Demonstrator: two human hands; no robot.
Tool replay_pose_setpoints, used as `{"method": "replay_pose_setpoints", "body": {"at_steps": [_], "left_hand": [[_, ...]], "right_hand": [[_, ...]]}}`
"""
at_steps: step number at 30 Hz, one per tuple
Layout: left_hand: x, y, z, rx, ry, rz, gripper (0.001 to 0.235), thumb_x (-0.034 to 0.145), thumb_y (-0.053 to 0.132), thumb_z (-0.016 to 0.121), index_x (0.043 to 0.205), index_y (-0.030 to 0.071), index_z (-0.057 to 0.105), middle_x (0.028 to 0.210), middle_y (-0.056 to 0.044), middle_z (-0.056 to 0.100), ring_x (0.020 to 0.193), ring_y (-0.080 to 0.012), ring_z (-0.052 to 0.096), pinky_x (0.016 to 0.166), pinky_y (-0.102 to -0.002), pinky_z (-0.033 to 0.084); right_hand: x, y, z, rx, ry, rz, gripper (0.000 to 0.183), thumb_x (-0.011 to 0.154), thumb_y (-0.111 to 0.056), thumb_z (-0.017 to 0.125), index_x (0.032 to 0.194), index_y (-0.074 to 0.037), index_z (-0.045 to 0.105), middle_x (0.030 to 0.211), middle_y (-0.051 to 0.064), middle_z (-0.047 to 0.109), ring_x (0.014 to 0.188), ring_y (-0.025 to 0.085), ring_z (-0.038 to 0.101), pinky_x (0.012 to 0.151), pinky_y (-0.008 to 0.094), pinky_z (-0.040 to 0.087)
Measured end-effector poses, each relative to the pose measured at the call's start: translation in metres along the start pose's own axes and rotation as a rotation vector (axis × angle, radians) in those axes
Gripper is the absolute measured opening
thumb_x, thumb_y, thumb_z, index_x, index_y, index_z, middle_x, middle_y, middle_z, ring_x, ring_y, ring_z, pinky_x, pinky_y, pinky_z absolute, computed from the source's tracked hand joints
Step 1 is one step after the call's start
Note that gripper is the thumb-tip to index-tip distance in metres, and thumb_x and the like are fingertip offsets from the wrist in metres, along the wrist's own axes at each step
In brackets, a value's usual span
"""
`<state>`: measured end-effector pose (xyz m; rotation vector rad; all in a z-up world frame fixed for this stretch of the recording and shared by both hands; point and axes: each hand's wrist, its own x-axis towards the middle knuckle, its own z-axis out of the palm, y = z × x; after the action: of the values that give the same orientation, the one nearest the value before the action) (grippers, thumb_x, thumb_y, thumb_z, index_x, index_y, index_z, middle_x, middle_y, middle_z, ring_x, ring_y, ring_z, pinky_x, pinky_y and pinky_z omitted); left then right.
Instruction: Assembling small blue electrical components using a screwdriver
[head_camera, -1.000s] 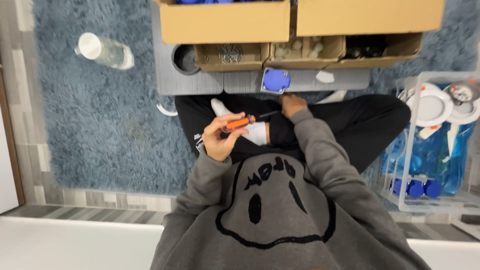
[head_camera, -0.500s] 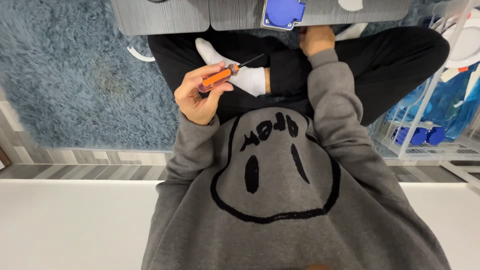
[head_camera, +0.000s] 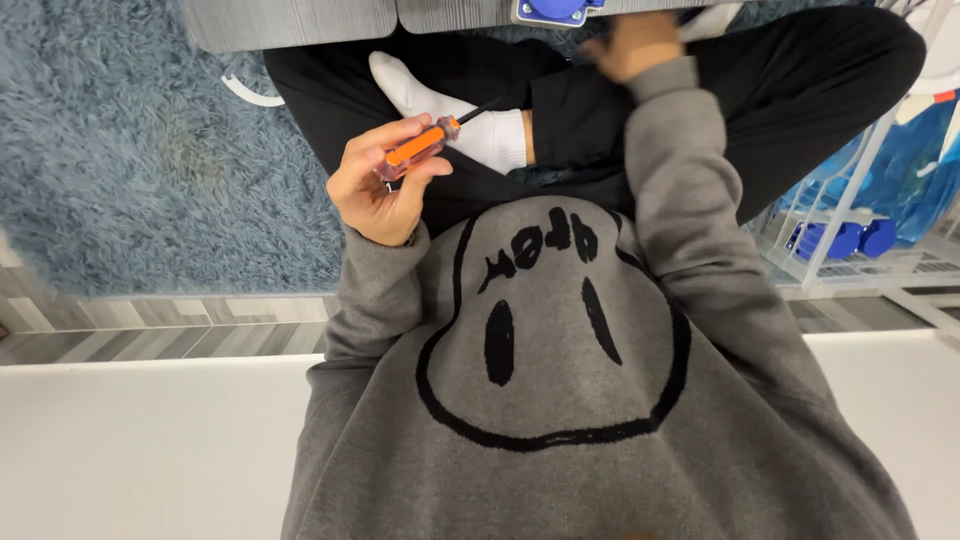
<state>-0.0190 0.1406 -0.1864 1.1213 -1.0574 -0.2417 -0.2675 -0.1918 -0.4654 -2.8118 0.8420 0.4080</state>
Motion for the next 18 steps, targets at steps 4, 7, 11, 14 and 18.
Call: {"method": "replay_pose_setpoints", "body": {"at_steps": [4,7,11,14,18], "left_hand": [[0.001,-0.001,0.004,-0.053,-0.040,-0.019,0.086,0.093,-0.018,0.084,0.158,0.023,0.045,0.129,-0.028,0.063,0.118,-0.0417,0.073,0.090,-0.056,0.074],[0.000,-0.007,0.007,-0.029,-0.004,0.004,0.078,0.093,-0.008,0.086,0.154,0.021,0.046,0.123,-0.028,0.066,0.111,-0.0431,0.075,0.090,-0.054,0.073],[0.004,-0.015,0.014,-0.088,-0.009,0.006,0.078,0.095,-0.012,0.083,0.155,0.021,0.047,0.126,-0.028,0.063,0.114,-0.0419,0.074,0.090,-0.059,0.073],[0.009,-0.022,0.019,-0.063,-0.026,-0.025,0.079,0.095,-0.013,0.084,0.156,0.022,0.046,0.127,-0.028,0.065,0.114,-0.0418,0.075,0.091,-0.056,0.073],[0.012,-0.036,0.031,-0.033,-0.075,-0.113,0.077,0.094,-0.012,0.089,0.152,0.022,0.051,0.130,-0.024,0.068,0.119,-0.0385,0.076,0.098,-0.048,0.073]], "right_hand": [[-0.041,-0.081,-0.063,0.024,-0.153,-0.006,0.041,0.112,-0.049,0.056,0.129,-0.016,0.074,0.120,0.022,0.072,0.095,0.046,0.076,0.068,0.060,0.060],[-0.088,-0.109,-0.074,-0.180,0.123,-0.089,0.044,0.109,-0.047,0.056,0.135,-0.021,0.080,0.116,0.013,0.082,0.102,0.038,0.076,0.091,0.054,0.047],[-0.130,-0.132,-0.115,-0.153,0.305,-0.164,0.048,0.108,-0.039,0.063,0.137,-0.004,0.079,0.127,0.017,0.076,0.118,0.035,0.066,0.116,0.056,0.041],[-0.128,-0.130,-0.120,-0.045,0.351,-0.211,0.037,0.106,-0.033,0.066,0.123,-0.005,0.082,0.115,0.012,0.075,0.106,0.032,0.065,0.114,0.053,0.043],[-0.114,-0.117,-0.098,0.007,0.356,-0.204,0.029,0.109,-0.032,0.063,0.107,-0.010,0.082,0.105,0.008,0.073,0.092,0.027,0.069,0.099,0.043,0.049]]}}
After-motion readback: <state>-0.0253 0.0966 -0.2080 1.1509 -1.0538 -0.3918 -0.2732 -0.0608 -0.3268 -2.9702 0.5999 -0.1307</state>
